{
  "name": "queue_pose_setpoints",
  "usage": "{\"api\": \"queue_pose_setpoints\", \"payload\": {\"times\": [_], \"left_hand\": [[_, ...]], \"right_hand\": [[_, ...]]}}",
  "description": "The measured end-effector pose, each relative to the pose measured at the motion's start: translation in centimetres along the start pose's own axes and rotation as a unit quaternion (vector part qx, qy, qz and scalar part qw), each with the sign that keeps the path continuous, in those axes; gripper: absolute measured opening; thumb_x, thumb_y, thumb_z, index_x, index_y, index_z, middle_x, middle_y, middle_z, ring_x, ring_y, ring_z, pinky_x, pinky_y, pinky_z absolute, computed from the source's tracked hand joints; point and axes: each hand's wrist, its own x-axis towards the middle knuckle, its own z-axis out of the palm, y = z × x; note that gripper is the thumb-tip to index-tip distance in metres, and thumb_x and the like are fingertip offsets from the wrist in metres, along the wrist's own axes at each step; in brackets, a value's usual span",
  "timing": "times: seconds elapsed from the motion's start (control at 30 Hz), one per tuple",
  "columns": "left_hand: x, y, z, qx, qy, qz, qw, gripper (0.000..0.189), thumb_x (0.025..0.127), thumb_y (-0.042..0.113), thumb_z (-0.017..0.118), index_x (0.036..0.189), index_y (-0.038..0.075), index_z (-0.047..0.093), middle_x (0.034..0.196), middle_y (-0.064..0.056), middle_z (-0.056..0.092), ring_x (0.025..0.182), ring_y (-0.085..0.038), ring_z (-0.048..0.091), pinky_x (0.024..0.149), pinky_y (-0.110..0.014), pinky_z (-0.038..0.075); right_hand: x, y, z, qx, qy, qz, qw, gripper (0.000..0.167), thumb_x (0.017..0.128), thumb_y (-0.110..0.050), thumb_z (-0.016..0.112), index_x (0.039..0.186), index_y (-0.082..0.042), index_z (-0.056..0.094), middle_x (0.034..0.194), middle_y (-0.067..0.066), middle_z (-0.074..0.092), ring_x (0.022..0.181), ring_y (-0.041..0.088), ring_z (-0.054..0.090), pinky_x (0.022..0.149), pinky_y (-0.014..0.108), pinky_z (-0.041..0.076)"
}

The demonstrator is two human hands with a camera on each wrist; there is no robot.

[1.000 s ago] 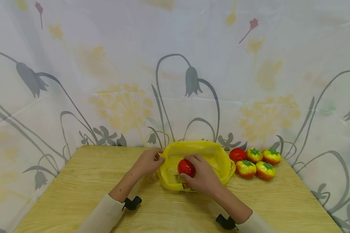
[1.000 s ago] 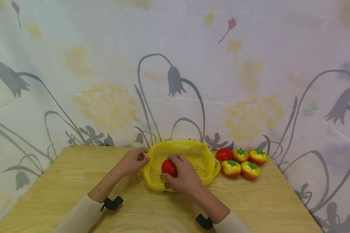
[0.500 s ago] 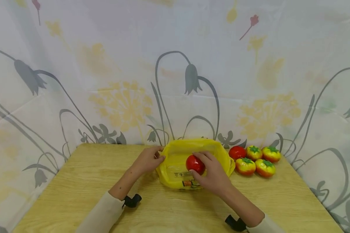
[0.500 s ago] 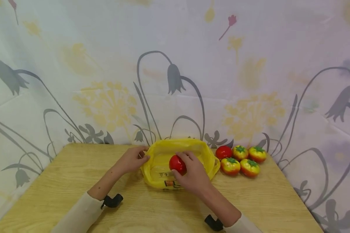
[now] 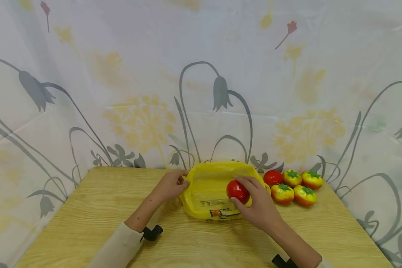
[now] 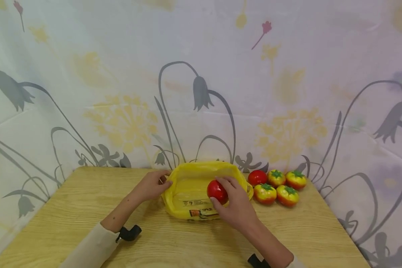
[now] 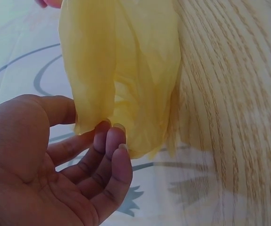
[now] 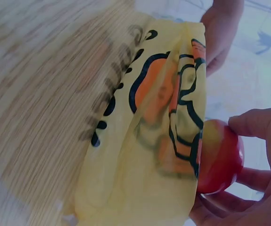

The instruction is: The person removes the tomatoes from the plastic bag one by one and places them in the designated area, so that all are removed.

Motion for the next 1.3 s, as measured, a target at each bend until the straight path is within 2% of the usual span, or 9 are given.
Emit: {"api": "queue_pose_setpoints", "payload": {"times": [0.3, 0.53, 0.83, 1.0, 1.17, 1.3], "left_hand": [[0.2, 0.0, -0.1, -0.003, 0.001, 0.003, 1.0, 0.039, 0.104, 0.019, 0.068, 0.139, 0.001, 0.067, 0.106, -0.011, 0.073, 0.089, -0.022, 0.069, 0.072, -0.036, 0.058], [0.1, -0.2, -0.2, 0.001, 0.006, 0.01, 0.9999, 0.037, 0.103, 0.017, 0.068, 0.136, 0.0, 0.068, 0.106, -0.011, 0.073, 0.089, -0.022, 0.069, 0.073, -0.037, 0.058], [-0.2, -0.3, 0.2, -0.011, 0.001, -0.011, 0.9999, 0.039, 0.104, 0.019, 0.068, 0.139, 0.004, 0.067, 0.106, -0.009, 0.072, 0.088, -0.019, 0.068, 0.069, -0.034, 0.056], [-0.2, -0.2, 0.1, -0.004, 0.003, -0.014, 0.9999, 0.038, 0.104, 0.019, 0.068, 0.139, 0.004, 0.067, 0.106, -0.01, 0.072, 0.089, -0.02, 0.068, 0.07, -0.035, 0.057], [-0.1, -0.1, 0.0, -0.006, -0.004, -0.014, 0.9999, 0.04, 0.104, 0.02, 0.068, 0.141, 0.004, 0.066, 0.107, -0.01, 0.072, 0.089, -0.02, 0.068, 0.069, -0.035, 0.056], [0.1, 0.0, -0.2, 0.0, -0.007, -0.011, 0.9999, 0.04, 0.104, 0.02, 0.067, 0.141, 0.003, 0.066, 0.107, -0.01, 0.072, 0.089, -0.02, 0.068, 0.07, -0.035, 0.056]], "right_hand": [[-0.9, 0.8, -2.1, -0.027, 0.023, -0.003, 0.9994, 0.055, 0.087, -0.015, 0.087, 0.137, -0.006, 0.067, 0.131, 0.012, 0.065, 0.111, 0.034, 0.069, 0.085, 0.053, 0.062], [-1.2, 1.6, -3.1, -0.042, 0.031, 0.011, 0.9986, 0.054, 0.088, -0.017, 0.087, 0.136, -0.007, 0.066, 0.134, 0.014, 0.064, 0.114, 0.037, 0.067, 0.086, 0.057, 0.062], [-1.2, 2.3, -4.6, -0.05, 0.061, 0.005, 0.9969, 0.055, 0.085, -0.011, 0.088, 0.135, -0.004, 0.066, 0.129, 0.016, 0.065, 0.109, 0.037, 0.067, 0.082, 0.057, 0.062], [-0.9, 3.1, -5.5, -0.05, 0.063, 0.017, 0.9966, 0.054, 0.086, -0.011, 0.087, 0.135, -0.003, 0.065, 0.128, 0.016, 0.065, 0.105, 0.034, 0.067, 0.079, 0.053, 0.063], [-0.8, 4.1, -6.5, -0.062, 0.078, 0.025, 0.9947, 0.054, 0.086, -0.011, 0.087, 0.134, -0.002, 0.065, 0.128, 0.019, 0.065, 0.105, 0.036, 0.066, 0.08, 0.055, 0.061], [-0.7, 5.0, -7.3, -0.062, 0.086, 0.037, 0.9937, 0.055, 0.086, -0.011, 0.088, 0.135, 0.0, 0.065, 0.128, 0.021, 0.065, 0.103, 0.036, 0.066, 0.078, 0.041, 0.061]]}}
